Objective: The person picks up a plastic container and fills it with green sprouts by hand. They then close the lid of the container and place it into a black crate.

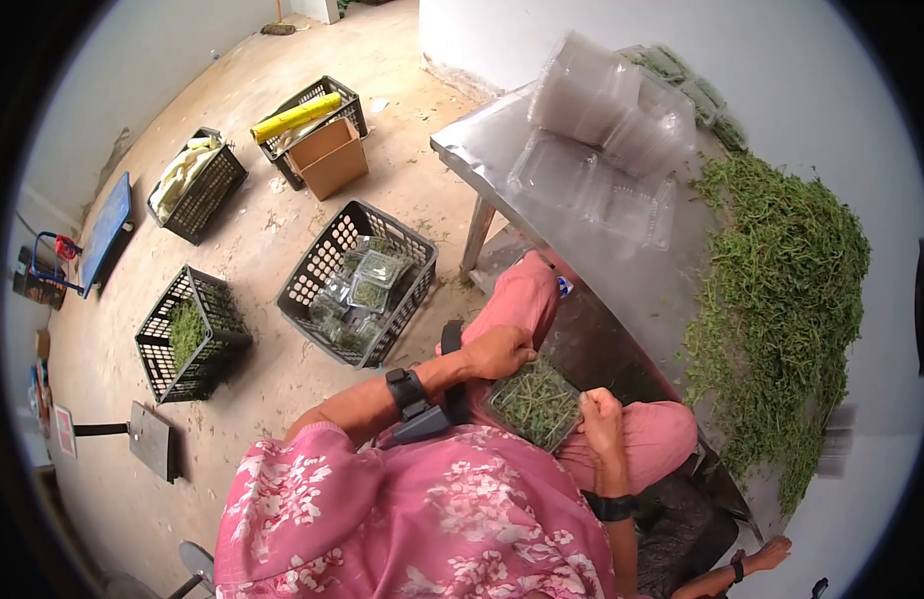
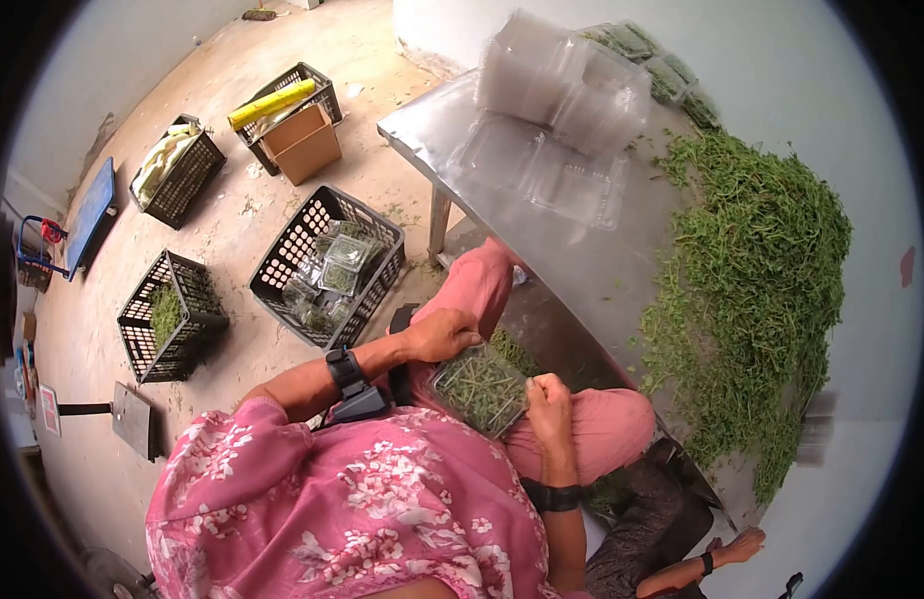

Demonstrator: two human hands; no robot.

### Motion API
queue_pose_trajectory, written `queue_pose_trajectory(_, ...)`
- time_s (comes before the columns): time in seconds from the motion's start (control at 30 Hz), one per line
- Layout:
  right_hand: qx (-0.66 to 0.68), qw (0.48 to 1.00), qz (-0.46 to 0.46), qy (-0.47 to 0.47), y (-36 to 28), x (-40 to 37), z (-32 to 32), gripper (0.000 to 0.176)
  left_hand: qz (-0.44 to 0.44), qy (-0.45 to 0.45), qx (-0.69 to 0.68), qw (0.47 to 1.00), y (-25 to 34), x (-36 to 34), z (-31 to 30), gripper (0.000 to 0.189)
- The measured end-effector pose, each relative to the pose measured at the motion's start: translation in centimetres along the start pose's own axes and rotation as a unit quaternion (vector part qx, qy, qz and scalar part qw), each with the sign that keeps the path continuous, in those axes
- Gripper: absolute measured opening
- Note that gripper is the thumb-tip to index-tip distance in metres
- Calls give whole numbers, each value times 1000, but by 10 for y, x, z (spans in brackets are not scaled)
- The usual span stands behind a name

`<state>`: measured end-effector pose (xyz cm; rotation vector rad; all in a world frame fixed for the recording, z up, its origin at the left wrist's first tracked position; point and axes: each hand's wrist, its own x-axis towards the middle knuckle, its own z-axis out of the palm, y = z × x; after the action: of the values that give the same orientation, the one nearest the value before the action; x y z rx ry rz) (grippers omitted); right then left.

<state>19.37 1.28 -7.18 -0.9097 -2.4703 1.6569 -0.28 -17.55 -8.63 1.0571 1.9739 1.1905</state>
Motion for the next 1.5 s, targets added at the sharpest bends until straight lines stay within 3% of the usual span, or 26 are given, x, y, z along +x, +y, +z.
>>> queue_pose_trajectory(0.07,37,998,44,-4,-13,-1,1,17,-6,33,-25,999,-6,-3,8,22)
queue_pose_trajectory(0.2,110,993,42,10,-22,-4,2,16,-27,39,-174,984,-6,-8,8,23)
queue_pose_trajectory(0.3,115,993,27,4,-21,-4,2,16,-3,39,-193,980,-15,-9,10,23)
queue_pose_trajectory(0.57,15,1000,-2,-19,-23,1,2,17,-6,23,-70,997,-8,-5,-1,19)
queue_pose_trajectory(0.67,23,999,45,-14,-26,3,6,17,-20,35,-84,996,-16,-5,5,19)
queue_pose_trajectory(0.9,211,975,69,-12,-27,8,10,17,-109,-27,-255,960,-12,-23,-18,23)
queue_pose_trajectory(1.0,220,972,74,-35,-21,10,7,18,-73,17,-304,950,-27,-35,-30,22)
queue_pose_trajectory(1.07,212,973,82,-35,-20,10,7,17,-107,65,-357,926,-31,-49,-48,20)
queue_pose_trajectory(1.2,197,975,97,-44,-19,10,7,14,-135,181,-334,915,-50,-88,-104,20)
queue_pose_trajectory(1.3,185,975,112,-47,-21,12,9,12,-165,296,-335,879,-78,-123,-128,19)
queue_pose_trajectory(1.5,173,976,121,-47,-19,12,11,12,-287,533,-306,735,-198,-182,-92,12)
